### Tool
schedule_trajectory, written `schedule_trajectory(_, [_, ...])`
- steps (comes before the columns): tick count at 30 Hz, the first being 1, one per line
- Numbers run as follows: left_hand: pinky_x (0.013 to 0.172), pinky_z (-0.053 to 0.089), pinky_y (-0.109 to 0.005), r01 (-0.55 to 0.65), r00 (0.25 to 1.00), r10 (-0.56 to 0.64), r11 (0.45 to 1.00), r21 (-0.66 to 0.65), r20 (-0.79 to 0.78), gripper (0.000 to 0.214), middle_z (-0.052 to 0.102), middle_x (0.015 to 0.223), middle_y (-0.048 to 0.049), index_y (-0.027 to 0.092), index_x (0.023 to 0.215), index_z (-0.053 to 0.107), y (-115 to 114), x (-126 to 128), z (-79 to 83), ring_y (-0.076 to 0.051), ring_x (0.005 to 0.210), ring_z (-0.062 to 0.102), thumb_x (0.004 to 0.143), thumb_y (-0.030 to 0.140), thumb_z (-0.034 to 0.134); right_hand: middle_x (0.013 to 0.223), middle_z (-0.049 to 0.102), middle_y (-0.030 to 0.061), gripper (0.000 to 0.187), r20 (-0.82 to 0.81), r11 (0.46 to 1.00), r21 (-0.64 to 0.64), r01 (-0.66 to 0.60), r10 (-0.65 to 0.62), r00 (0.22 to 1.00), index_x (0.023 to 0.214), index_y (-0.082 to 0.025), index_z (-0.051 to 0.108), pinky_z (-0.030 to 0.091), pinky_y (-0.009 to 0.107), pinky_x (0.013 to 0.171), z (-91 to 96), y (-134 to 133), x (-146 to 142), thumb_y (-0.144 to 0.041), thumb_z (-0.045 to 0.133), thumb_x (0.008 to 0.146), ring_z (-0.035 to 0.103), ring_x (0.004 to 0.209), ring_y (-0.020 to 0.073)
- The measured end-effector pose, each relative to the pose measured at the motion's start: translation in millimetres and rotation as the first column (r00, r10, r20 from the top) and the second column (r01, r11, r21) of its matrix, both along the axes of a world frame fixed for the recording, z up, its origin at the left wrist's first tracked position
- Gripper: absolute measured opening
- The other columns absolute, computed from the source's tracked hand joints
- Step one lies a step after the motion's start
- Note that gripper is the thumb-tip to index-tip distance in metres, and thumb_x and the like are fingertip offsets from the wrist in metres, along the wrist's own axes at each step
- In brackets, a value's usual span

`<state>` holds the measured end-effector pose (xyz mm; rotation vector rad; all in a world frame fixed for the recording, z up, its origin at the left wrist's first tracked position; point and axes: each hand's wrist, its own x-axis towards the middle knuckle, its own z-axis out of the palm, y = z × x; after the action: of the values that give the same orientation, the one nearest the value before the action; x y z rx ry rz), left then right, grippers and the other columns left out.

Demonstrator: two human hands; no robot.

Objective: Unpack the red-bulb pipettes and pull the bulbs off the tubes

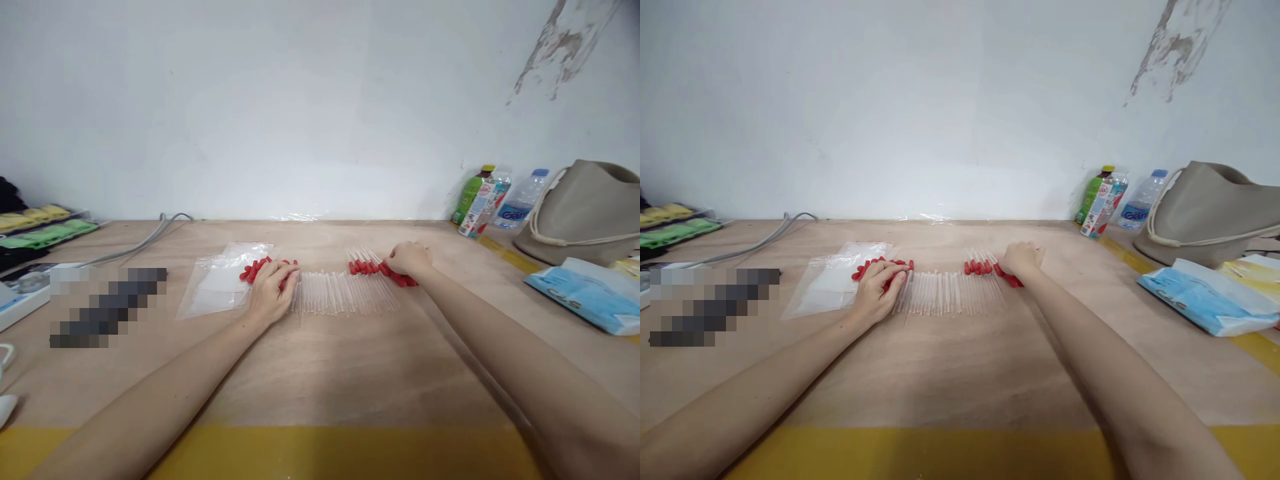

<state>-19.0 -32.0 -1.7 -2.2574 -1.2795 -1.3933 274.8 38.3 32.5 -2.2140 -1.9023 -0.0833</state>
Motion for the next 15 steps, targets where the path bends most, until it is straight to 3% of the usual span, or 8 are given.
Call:
schedule_trajectory(3, [0.079, 0.044, -0.035, 0.0, 1.0, 0.0, 1.0, 0.001, -0.016, 0.017, 0.06, 0.084, -0.0037, 0.02, 0.091, 0.063, -1, 2, 2.3, -0.018, 0.086, 0.055, 0.083, 0.022, 0.049, 0.052, 0.058, 0.0105, 0.021, -0.051, 0.992, -0.124, 0.037, -0.043, 0.998, 0.044, -0.018, 0.059, 0.037, 0.046, 0.071, 2.0, 13, 1, -0.033, 0.062, 0.058, 0.057, 0.075, 0.0292])
schedule_trajectory(6, [0.079, 0.044, -0.036, -0.003, 1.0, 0.003, 1.0, -0.001, -0.015, 0.017, 0.06, 0.084, -0.0038, 0.02, 0.09, 0.064, -2, 3, 3.6, -0.018, 0.085, 0.055, 0.083, 0.022, 0.049, 0.047, 0.056, 0.0092, 0.022, -0.086, 0.983, -0.171, 0.059, -0.075, 0.994, 0.039, -0.019, 0.055, 0.038, 0.046, 0.069, -0.4, 20, 0, -0.03, 0.065, 0.055, 0.058, 0.072, 0.0292])
schedule_trajectory(11, [0.081, 0.043, -0.036, -0.011, 1.0, 0.011, 1.0, 0.003, -0.029, 0.017, 0.059, 0.086, -0.0049, 0.018, 0.091, 0.064, -1, 1, 1.4, -0.018, 0.087, 0.054, 0.083, 0.022, 0.049, 0.055, 0.059, 0.0125, 0.021, -0.136, 0.99, -0.095, 0.102, -0.114, 0.984, 0.046, -0.017, 0.056, 0.037, 0.047, 0.069, 4.6, 21, -4, -0.031, 0.063, 0.06, 0.058, 0.075, 0.0317])
schedule_trajectory(15, [0.082, 0.043, -0.037, -0.04, 0.998, 0.041, 0.999, 0.014, -0.047, 0.018, 0.058, 0.09, -0.0051, 0.019, 0.093, 0.063, -1, 1, 1.6, -0.018, 0.087, 0.054, 0.083, 0.023, 0.049, 0.062, 0.063, 0.0089, 0.03, -0.209, 0.999, 0.035, 0.022, -0.014, 0.978, 0.064, -0.018, 0.062, 0.037, 0.044, 0.073, 18.3, 2, -8, -0.04, 0.045, 0.077, 0.058, 0.073, 0.0245])
